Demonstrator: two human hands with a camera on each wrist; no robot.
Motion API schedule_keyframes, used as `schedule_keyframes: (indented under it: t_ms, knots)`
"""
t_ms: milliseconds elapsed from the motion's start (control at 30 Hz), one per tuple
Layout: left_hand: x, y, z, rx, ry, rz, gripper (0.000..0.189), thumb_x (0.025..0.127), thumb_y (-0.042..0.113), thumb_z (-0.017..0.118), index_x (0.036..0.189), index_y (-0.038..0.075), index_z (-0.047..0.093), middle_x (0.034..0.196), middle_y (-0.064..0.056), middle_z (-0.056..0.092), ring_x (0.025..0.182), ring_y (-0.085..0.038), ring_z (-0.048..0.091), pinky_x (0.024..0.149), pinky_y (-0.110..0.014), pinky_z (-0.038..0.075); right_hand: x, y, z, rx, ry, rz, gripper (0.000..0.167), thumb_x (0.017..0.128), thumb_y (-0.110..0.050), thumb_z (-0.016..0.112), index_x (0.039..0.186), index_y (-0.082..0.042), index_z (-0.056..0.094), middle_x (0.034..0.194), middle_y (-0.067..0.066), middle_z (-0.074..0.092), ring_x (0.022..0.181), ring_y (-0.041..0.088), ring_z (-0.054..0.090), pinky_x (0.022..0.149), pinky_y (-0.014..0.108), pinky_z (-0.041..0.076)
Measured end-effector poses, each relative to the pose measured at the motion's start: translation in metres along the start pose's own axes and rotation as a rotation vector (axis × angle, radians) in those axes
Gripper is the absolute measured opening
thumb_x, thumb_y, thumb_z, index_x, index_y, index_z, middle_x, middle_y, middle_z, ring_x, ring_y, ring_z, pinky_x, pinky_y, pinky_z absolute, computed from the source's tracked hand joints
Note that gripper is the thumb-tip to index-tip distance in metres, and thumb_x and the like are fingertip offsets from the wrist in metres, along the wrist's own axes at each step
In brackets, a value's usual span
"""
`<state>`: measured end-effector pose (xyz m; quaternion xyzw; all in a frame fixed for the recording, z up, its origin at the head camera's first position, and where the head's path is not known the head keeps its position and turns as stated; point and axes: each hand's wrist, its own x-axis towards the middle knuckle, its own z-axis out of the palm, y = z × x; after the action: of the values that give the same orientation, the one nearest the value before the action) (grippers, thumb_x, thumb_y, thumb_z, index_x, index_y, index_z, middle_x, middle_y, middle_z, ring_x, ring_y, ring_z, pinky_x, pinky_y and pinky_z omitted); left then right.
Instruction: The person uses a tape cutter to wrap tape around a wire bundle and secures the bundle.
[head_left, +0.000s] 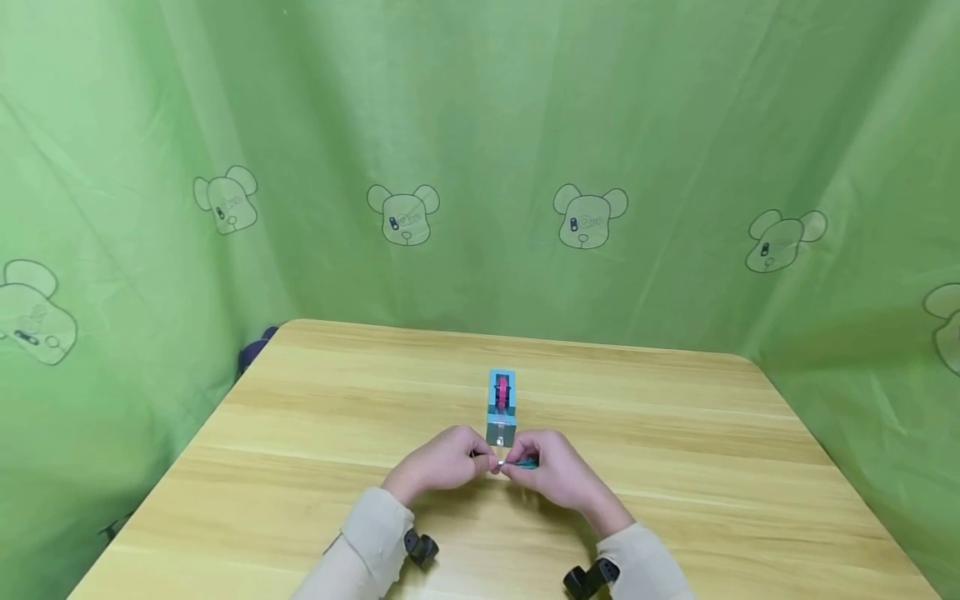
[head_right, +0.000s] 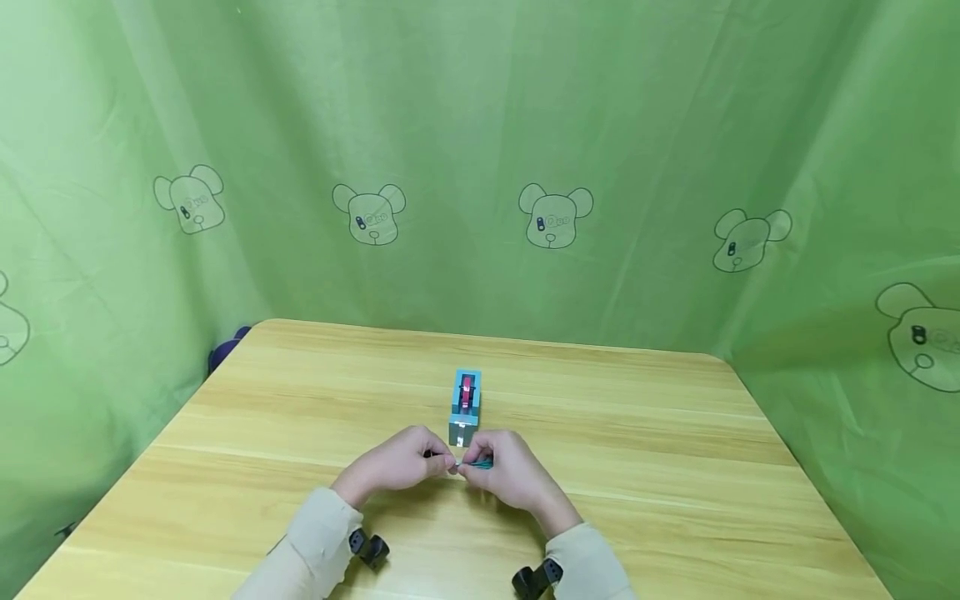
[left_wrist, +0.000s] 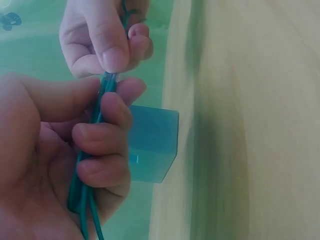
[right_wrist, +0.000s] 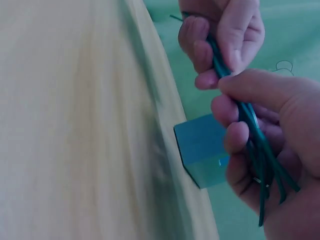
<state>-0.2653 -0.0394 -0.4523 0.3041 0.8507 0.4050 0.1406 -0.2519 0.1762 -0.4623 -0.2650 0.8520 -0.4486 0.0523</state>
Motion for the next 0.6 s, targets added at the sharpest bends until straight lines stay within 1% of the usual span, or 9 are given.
schedule_keyframes:
  t_ms: [100,167,300,400,433,500,600]
  knots:
    - [0.0003,-0.0005,-0.0006,-0.012,-0.005,0.002,0.031,0.100,0.013,0.054,0.077,0.003,0.073,0.052,0.007,0.043,0.044,-0.005,0.032,0.045,-0.019,0.029,0.0006,0.0022,0.0013,-0.025,0.015,-0.024,0.012,0.087,-0.013,0.076,0.081,-0.019,0.067,0.080,-0.009,0.066,0.071,0.013,0.060,0.067,0.030,0.053]
    - [0.0004,-0.0009,-0.0008,0.001,-0.005,-0.007,0.034,0.101,0.015,0.054,0.073,0.003,0.070,0.053,0.005,0.046,0.044,-0.005,0.033,0.045,-0.020,0.030,0.0010,0.0028,0.0021,-0.039,0.021,-0.038,0.012,0.088,-0.012,0.076,0.081,-0.019,0.067,0.080,-0.010,0.066,0.071,0.012,0.060,0.066,0.029,0.053]
    - [-0.0001,-0.0013,-0.0010,0.008,0.007,-0.044,0.034,0.100,0.020,0.056,0.073,0.007,0.072,0.060,0.000,0.059,0.047,-0.006,0.036,0.046,-0.021,0.031,0.0011,0.0006,0.0016,-0.066,0.033,-0.059,0.013,0.088,-0.012,0.075,0.082,-0.020,0.067,0.080,-0.013,0.066,0.071,0.011,0.059,0.065,0.029,0.053]
    - [-0.0004,-0.0016,-0.0008,-0.022,0.003,-0.077,0.037,0.101,0.024,0.056,0.072,0.007,0.071,0.069,-0.001,0.067,0.049,-0.007,0.037,0.049,-0.022,0.032,0.0005,-0.0025,0.0008,-0.078,0.039,-0.063,0.015,0.087,-0.011,0.075,0.081,-0.021,0.067,0.079,-0.013,0.066,0.070,0.010,0.059,0.065,0.029,0.053]
    - [-0.0006,-0.0018,-0.0007,-0.035,0.002,-0.088,0.037,0.101,0.025,0.057,0.072,0.007,0.072,0.071,-0.001,0.068,0.050,-0.007,0.037,0.050,-0.022,0.033,0.0002,-0.0034,0.0007,-0.085,0.041,-0.065,0.015,0.087,-0.010,0.075,0.081,-0.021,0.067,0.079,-0.013,0.066,0.070,0.010,0.060,0.065,0.028,0.054]
    - [-0.0007,-0.0022,-0.0005,-0.053,-0.002,-0.109,0.038,0.101,0.026,0.057,0.072,0.007,0.072,0.070,-0.003,0.069,0.050,-0.008,0.038,0.051,-0.023,0.033,-0.0001,-0.0051,0.0006,-0.102,0.046,-0.071,0.016,0.087,-0.009,0.075,0.081,-0.021,0.067,0.079,-0.014,0.065,0.070,0.009,0.060,0.065,0.028,0.054]
    - [-0.0006,-0.0024,-0.0009,-0.078,-0.009,-0.116,0.037,0.101,0.025,0.057,0.073,0.006,0.073,0.068,-0.006,0.067,0.049,-0.008,0.037,0.050,-0.023,0.032,0.0000,-0.0065,0.0005,-0.121,0.050,-0.074,0.017,0.086,-0.009,0.075,0.080,-0.021,0.067,0.078,-0.014,0.065,0.069,0.007,0.059,0.065,0.027,0.054]
